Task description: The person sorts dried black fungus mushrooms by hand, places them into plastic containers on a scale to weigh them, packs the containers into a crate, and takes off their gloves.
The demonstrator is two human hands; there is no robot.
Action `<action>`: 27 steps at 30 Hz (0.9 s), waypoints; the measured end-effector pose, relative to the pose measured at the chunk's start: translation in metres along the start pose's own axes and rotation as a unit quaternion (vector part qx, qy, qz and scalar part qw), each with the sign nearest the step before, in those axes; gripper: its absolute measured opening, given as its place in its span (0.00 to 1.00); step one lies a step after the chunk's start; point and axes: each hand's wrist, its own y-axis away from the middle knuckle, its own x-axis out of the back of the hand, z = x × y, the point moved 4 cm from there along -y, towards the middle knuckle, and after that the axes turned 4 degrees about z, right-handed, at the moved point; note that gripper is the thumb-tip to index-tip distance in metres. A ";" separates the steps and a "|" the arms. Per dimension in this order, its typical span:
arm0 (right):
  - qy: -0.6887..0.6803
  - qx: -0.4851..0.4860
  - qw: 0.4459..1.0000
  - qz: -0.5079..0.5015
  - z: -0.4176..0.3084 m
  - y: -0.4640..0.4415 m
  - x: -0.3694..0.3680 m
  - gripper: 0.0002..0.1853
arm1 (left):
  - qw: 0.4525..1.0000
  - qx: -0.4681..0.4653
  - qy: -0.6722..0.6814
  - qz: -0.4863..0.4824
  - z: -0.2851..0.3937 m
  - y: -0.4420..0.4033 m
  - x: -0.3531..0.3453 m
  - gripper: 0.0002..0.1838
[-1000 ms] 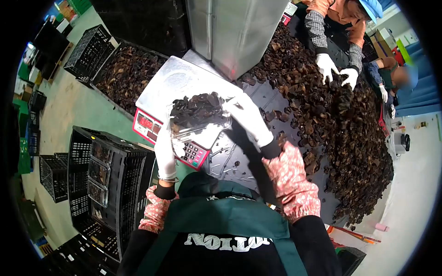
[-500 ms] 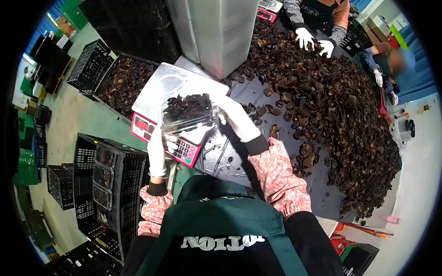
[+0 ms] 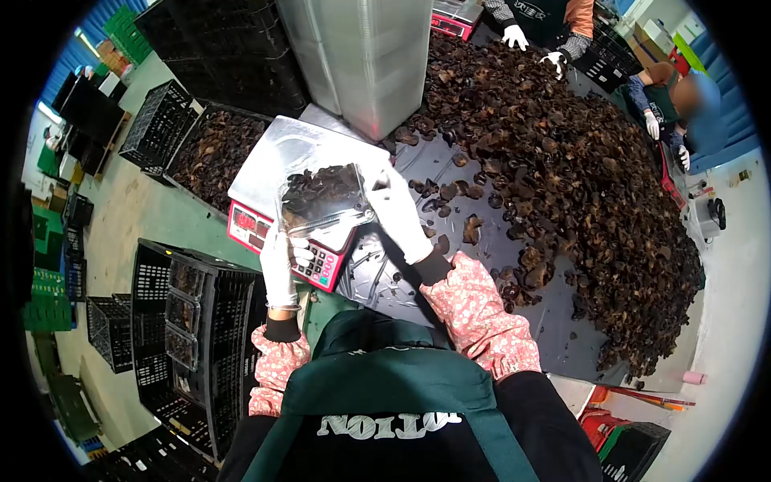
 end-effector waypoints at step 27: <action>-0.193 -0.122 0.957 -0.179 -0.058 0.034 -0.012 0.28 | 0.971 -0.083 0.220 0.032 0.032 0.030 0.002 0.19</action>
